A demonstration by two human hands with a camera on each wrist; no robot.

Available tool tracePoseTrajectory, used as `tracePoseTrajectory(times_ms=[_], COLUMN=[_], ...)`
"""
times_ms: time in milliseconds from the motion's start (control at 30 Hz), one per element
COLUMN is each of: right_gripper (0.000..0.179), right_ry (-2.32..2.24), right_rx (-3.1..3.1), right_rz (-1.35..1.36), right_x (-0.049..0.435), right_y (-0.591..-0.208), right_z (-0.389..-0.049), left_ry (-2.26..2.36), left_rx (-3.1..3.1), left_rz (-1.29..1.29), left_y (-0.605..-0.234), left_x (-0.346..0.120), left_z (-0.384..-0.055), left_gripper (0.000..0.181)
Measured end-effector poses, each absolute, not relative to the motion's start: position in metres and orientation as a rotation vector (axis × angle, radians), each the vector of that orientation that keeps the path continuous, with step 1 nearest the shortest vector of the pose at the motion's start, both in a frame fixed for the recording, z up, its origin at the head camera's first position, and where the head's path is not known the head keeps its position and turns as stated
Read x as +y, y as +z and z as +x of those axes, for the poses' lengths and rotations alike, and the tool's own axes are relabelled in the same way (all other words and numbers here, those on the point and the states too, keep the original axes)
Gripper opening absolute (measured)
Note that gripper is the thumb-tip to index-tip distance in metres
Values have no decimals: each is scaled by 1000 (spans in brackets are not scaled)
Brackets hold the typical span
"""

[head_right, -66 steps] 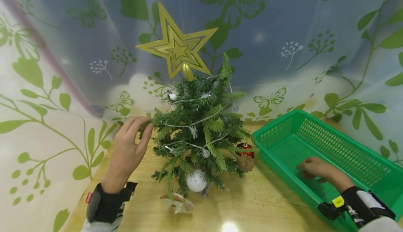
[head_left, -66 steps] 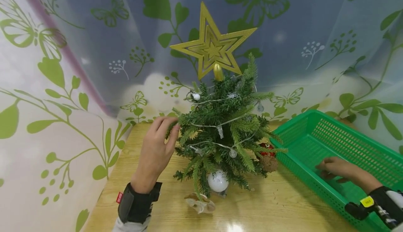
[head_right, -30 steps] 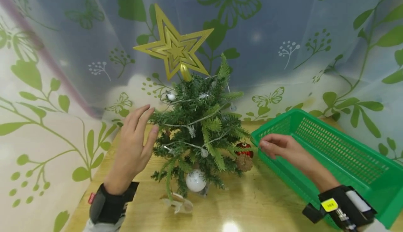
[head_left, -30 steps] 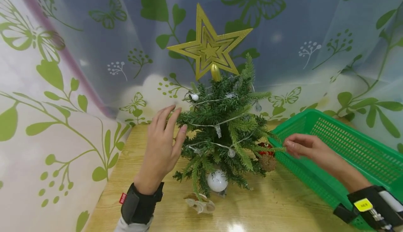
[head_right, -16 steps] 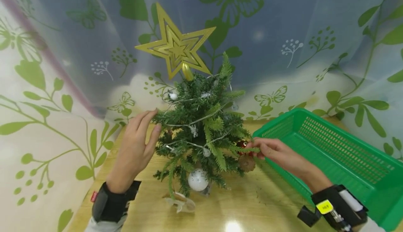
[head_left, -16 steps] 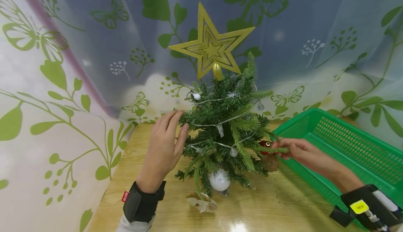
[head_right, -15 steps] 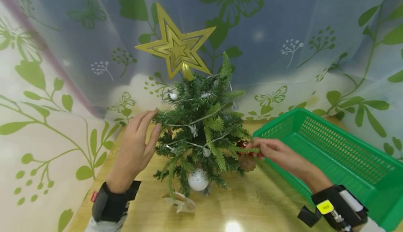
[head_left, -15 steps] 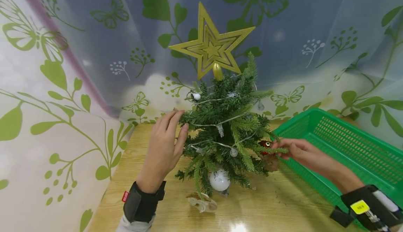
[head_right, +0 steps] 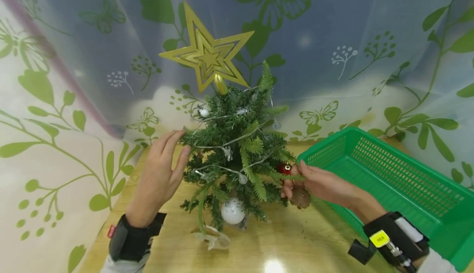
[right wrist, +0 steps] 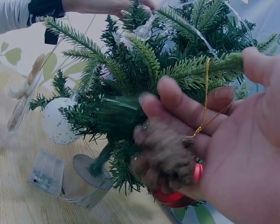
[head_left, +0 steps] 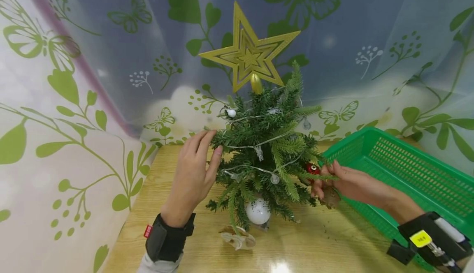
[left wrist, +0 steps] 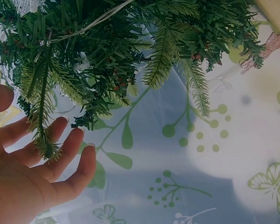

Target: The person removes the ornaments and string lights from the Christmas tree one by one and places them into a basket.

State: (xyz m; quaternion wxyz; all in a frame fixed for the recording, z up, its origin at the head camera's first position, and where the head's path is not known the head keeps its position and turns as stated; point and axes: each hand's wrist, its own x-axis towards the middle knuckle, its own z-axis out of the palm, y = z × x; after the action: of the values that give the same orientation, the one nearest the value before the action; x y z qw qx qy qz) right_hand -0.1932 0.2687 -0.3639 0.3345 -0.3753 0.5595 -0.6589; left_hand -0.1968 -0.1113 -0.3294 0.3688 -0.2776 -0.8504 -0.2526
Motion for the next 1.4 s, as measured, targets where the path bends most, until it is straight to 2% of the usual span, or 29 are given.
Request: tracePoseTrajectory(times_ms=[433,633,733,867,1067,1200,1400], right_gripper=[30,25,23,24,40,44,44], right_ry=[-1810,-1811,-1626,-1106,-571,-413,-570], right_rx=[1488,1920,2446,3126,3576,3766,3788], right_rz=[-974,-981,-1055,-1234,-1383,-1474,-1446], right_x=[269,260,253,247,242,239,238], right_y=[-361,-354,-353,-356,-362,-362,-361], right_z=[-189,-180,-172,-166,-166,-166,-164], left_ry=[-636,-631,-623,-623,-638,-601,-593], left_rx=[-2180,-2176,-2178,-2194,-2199,-2185,-2180], left_rz=[-724,-722,-724,-725,-713,-719,-725], left_y=[-329,-329,-330,-331,-332,-333,-333], left_x=[-113,-115,-115,-115,-115,-116,-116], left_z=[-195,-194,-195,-195,-195,-194,-195], left_gripper=[38,38,38,39,40,39,39])
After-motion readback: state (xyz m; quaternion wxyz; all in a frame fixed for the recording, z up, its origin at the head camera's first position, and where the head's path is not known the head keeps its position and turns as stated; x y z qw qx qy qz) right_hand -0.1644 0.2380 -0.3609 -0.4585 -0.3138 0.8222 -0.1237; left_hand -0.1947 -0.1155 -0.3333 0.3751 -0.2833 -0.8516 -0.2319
